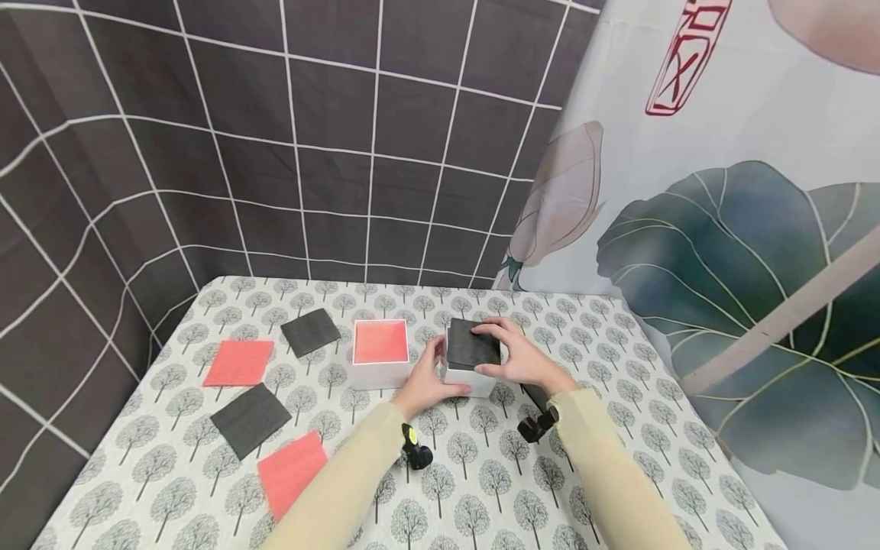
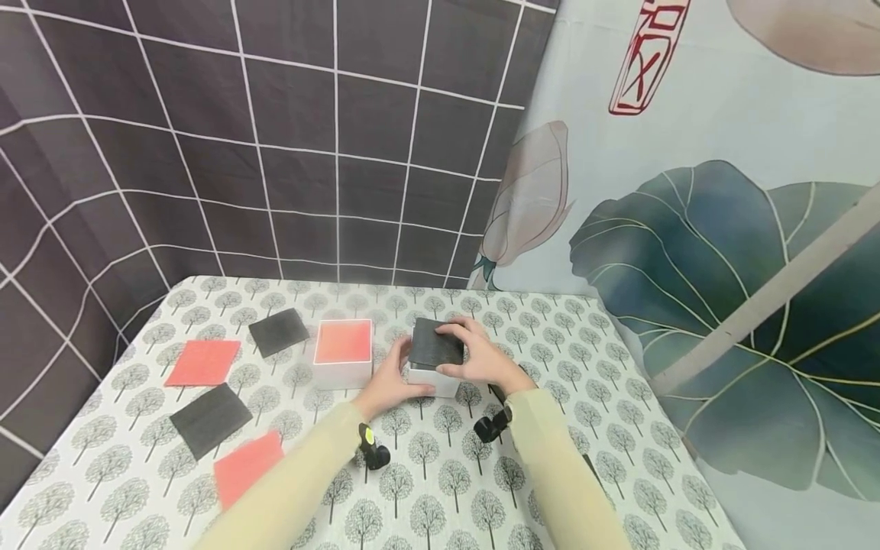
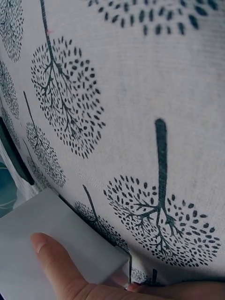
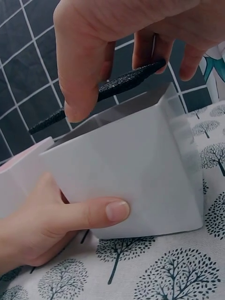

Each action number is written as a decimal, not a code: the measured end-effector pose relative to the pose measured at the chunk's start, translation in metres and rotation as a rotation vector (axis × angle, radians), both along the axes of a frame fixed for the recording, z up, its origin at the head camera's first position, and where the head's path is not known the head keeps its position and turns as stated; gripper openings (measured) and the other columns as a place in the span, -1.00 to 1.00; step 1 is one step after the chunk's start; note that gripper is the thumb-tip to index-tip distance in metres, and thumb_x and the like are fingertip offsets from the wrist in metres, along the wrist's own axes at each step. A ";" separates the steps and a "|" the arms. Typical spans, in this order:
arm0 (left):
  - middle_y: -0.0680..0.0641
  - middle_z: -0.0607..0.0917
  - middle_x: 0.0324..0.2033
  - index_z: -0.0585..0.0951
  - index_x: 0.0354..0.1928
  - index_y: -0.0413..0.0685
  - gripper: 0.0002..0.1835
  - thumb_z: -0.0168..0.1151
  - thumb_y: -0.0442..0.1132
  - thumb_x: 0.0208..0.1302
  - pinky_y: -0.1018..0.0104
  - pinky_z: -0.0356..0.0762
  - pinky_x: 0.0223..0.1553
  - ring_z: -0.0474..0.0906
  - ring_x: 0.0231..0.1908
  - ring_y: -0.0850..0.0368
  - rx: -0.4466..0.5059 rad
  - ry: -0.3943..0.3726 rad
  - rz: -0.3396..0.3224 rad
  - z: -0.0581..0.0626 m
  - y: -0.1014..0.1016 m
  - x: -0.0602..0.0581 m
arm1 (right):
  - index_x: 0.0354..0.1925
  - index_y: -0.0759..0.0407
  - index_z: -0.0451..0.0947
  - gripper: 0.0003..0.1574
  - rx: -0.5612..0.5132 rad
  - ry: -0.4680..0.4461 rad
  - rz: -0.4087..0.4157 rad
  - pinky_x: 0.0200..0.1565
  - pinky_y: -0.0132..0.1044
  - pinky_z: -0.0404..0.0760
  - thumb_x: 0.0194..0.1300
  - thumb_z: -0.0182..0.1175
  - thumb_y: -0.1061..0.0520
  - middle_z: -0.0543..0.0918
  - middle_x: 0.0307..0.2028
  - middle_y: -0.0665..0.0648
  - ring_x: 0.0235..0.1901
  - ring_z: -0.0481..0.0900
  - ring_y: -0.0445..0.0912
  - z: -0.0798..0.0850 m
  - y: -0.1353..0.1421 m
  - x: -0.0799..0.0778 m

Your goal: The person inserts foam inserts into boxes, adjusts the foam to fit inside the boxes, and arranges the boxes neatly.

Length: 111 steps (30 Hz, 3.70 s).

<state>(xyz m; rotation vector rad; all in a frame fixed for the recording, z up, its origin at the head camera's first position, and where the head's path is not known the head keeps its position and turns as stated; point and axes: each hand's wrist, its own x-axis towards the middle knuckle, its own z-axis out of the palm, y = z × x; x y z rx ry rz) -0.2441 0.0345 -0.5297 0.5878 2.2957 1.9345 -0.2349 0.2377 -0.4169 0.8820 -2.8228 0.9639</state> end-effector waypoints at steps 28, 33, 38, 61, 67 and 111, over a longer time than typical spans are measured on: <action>-0.01 0.33 0.24 0.04 0.40 0.10 0.21 0.58 0.05 -0.32 0.07 0.23 0.24 0.29 0.21 0.07 -0.029 -0.002 -0.006 0.000 -0.005 0.004 | 0.16 0.01 0.48 -0.27 0.067 -0.136 0.095 0.25 0.15 0.14 -0.03 0.41 0.00 0.22 0.30 0.18 0.29 0.13 0.14 -0.009 0.006 -0.012; 0.00 0.35 0.22 0.05 0.40 0.11 0.20 0.57 0.04 -0.31 0.05 0.26 0.21 0.32 0.18 0.07 -0.035 0.006 -0.004 0.001 -0.005 0.004 | 0.16 0.00 0.48 -0.27 0.064 -0.138 0.104 0.27 0.13 0.11 -0.02 0.41 -0.02 0.22 0.31 0.16 0.31 0.11 0.12 -0.011 0.006 -0.014; 0.02 0.36 0.21 0.05 0.39 0.11 0.19 0.57 0.03 -0.30 0.11 0.28 0.20 0.34 0.15 0.12 -0.057 0.002 0.003 0.004 -0.004 0.005 | 0.16 0.00 0.48 -0.30 0.029 -0.166 0.084 0.27 0.16 0.07 0.01 0.39 -0.01 0.21 0.32 0.16 0.32 0.09 0.12 -0.014 0.007 -0.015; 0.03 0.34 0.22 0.02 0.41 0.11 0.24 0.56 0.11 -0.34 0.16 0.29 0.20 0.34 0.16 0.14 -0.050 0.021 0.012 -0.001 0.000 -0.001 | 0.06 0.10 0.57 -0.49 -0.019 -0.135 0.030 0.29 0.18 0.01 0.09 0.34 0.06 0.21 0.33 0.19 0.33 0.05 0.15 -0.023 0.004 -0.015; 0.01 0.35 0.23 0.04 0.40 0.13 0.23 0.56 0.12 -0.35 0.07 0.29 0.20 0.33 0.17 0.09 -0.047 0.018 0.016 -0.002 0.000 -0.001 | 0.14 0.08 0.50 -0.41 -0.044 -0.149 0.019 0.26 0.26 -0.04 0.14 0.29 -0.03 0.07 0.40 0.10 0.37 -0.06 0.16 -0.023 0.005 -0.014; 0.00 0.34 0.23 0.00 0.42 0.07 0.25 0.56 0.09 -0.33 0.17 0.36 0.15 0.34 0.16 0.10 -0.028 0.002 0.003 -0.003 0.000 0.000 | 0.06 -0.04 0.57 -0.31 0.120 -0.084 -0.173 0.13 0.29 0.23 -0.10 0.46 -0.09 0.18 0.29 0.39 0.21 0.12 0.33 -0.027 -0.015 -0.019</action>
